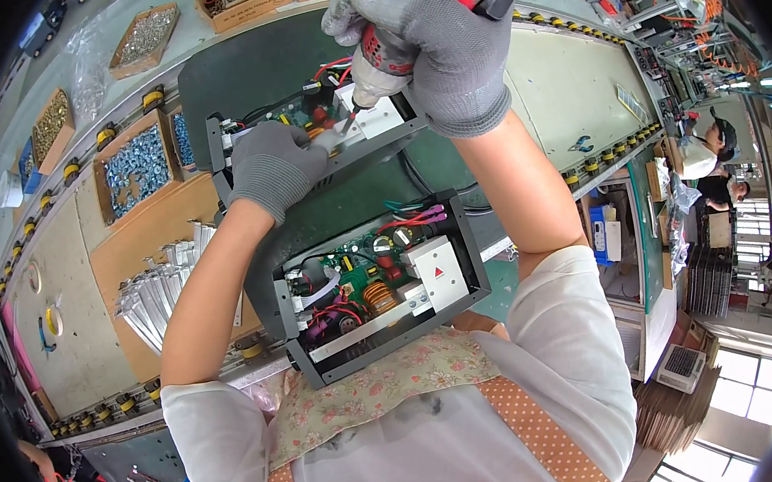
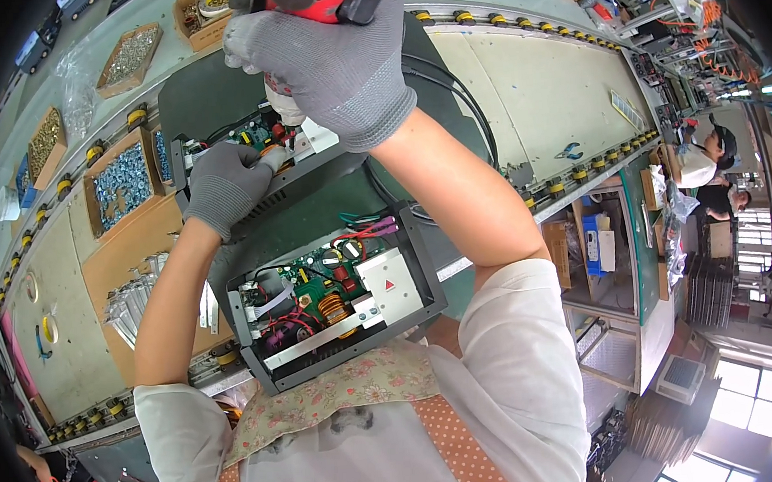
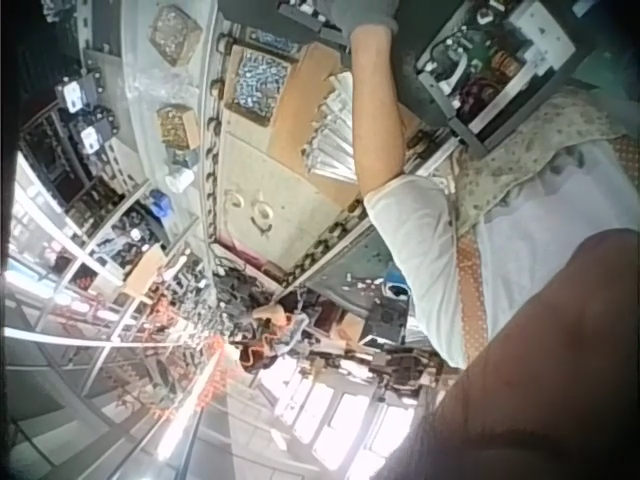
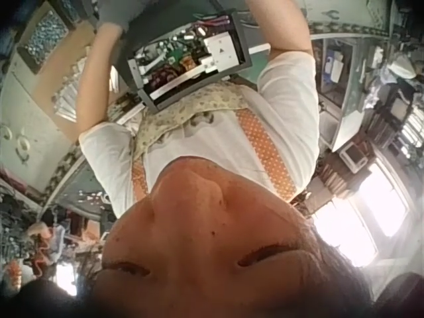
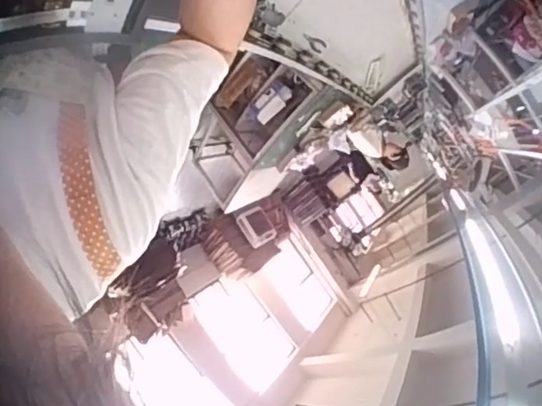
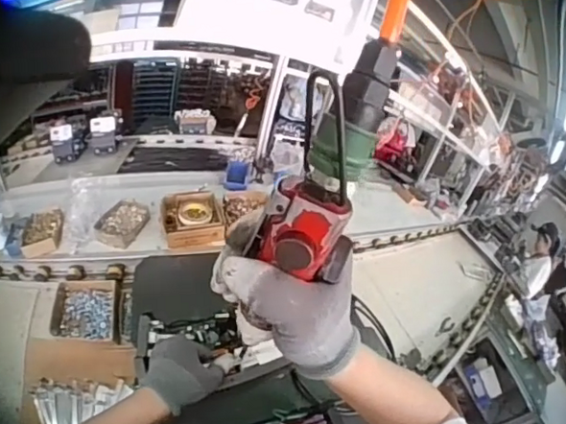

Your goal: The recorder is assembling the internal components of a large power inverter or similar electronic unit on a production line.

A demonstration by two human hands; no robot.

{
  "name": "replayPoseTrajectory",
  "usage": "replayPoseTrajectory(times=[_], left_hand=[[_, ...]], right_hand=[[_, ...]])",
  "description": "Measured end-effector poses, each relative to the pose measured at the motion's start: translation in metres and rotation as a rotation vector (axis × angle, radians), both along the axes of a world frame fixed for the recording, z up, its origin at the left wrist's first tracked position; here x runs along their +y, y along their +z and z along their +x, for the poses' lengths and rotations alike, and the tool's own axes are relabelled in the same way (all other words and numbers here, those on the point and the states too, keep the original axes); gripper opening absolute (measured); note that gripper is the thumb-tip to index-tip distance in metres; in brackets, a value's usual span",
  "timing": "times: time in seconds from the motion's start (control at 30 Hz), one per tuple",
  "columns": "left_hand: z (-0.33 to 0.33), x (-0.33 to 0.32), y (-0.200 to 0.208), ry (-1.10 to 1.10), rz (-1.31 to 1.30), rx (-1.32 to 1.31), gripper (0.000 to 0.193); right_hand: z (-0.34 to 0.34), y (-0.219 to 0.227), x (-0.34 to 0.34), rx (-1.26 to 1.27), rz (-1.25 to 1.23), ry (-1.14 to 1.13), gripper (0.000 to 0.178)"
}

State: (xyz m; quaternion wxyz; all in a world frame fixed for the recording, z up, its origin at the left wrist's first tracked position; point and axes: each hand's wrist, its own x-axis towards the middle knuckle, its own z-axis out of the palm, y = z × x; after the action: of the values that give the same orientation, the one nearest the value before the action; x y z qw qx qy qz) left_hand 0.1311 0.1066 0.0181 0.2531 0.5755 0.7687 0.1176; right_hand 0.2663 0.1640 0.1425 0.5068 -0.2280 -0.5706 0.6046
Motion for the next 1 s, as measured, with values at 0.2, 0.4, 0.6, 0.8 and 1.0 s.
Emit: replayPoseTrajectory(times=[0.2, 0.4, 0.6, 0.8, 1.0], left_hand=[[0.000, 0.001, 0.004, -0.008, -0.051, -0.034, 0.042], [-0.001, 0.001, -0.010, -0.031, -0.003, -0.025, 0.036], [-0.003, -0.001, -0.003, -0.018, -0.015, -0.020, 0.037], [-0.002, 0.004, -0.003, -0.037, -0.008, -0.013, 0.042], [-0.001, -0.001, 0.004, -0.047, 0.017, -0.012, 0.044]], right_hand=[[-0.005, -0.007, 0.003, -0.010, 0.143, -0.022, 0.022], [-0.009, -0.025, 0.009, 0.062, 0.226, -0.099, 0.031], [-0.007, -0.025, 0.022, 0.058, 0.480, 0.087, 0.031], [-0.017, -0.017, 0.016, 0.118, 0.429, 0.094, 0.020], [-0.005, -0.020, 0.016, 0.035, 0.217, 0.129, 0.009]])
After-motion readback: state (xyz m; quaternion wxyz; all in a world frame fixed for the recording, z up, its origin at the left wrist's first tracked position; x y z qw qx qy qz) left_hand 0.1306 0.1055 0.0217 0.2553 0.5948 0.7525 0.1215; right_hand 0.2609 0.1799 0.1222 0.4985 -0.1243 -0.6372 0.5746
